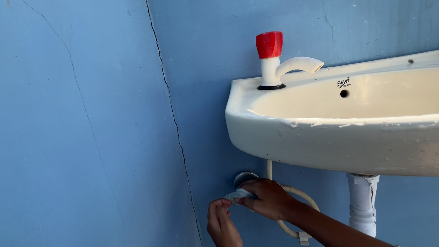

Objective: The person cleans a wall-mounted sink by scrubbing the basin and the plumbing fixtures underneath with a sponge.

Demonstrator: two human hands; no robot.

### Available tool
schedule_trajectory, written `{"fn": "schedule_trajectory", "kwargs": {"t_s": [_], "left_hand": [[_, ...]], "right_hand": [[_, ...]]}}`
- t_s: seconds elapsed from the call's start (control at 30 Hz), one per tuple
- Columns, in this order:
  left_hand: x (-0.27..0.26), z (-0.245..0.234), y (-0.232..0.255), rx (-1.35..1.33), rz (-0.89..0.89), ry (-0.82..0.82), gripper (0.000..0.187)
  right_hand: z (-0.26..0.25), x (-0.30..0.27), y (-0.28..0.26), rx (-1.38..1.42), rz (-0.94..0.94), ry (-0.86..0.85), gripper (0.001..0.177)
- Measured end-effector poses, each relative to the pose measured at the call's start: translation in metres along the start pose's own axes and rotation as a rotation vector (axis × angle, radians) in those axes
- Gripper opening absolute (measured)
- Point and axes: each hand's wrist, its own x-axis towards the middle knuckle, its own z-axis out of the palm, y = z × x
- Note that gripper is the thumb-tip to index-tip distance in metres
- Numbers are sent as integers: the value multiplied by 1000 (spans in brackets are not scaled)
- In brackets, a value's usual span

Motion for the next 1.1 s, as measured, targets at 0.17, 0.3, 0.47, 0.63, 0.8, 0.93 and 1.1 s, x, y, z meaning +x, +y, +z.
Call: {"fn": "schedule_trajectory", "kwargs": {"t_s": [0.17, 0.3, 0.47, 0.63, 0.8, 0.93, 1.1], "left_hand": [[5, 10, 34, -24, 173, -54, 37], [-3, 12, 44, -66, 164, 10, 39], [-13, -4, 38, 51, 134, 86, 40], [-22, 2, 49, 79, 62, 101, 41], [-15, 4, 66, 66, 108, 59, 39], [-14, 8, 67, 69, 150, 22, 38], [-21, 6, 64, 137, 138, 25, 37]], "right_hand": [[-10, -5, 7, 543, 262, 339, 40], [50, -17, 8, -430, -421, 775, 39], [57, 8, 28, -997, -396, 444, 34], [71, 19, 17, -964, -111, 141, 26], [84, -29, 14, -525, -234, 628, 70], [85, -30, 19, -320, -250, 698, 54], [12, -24, 45, 296, -138, 250, 43]]}}
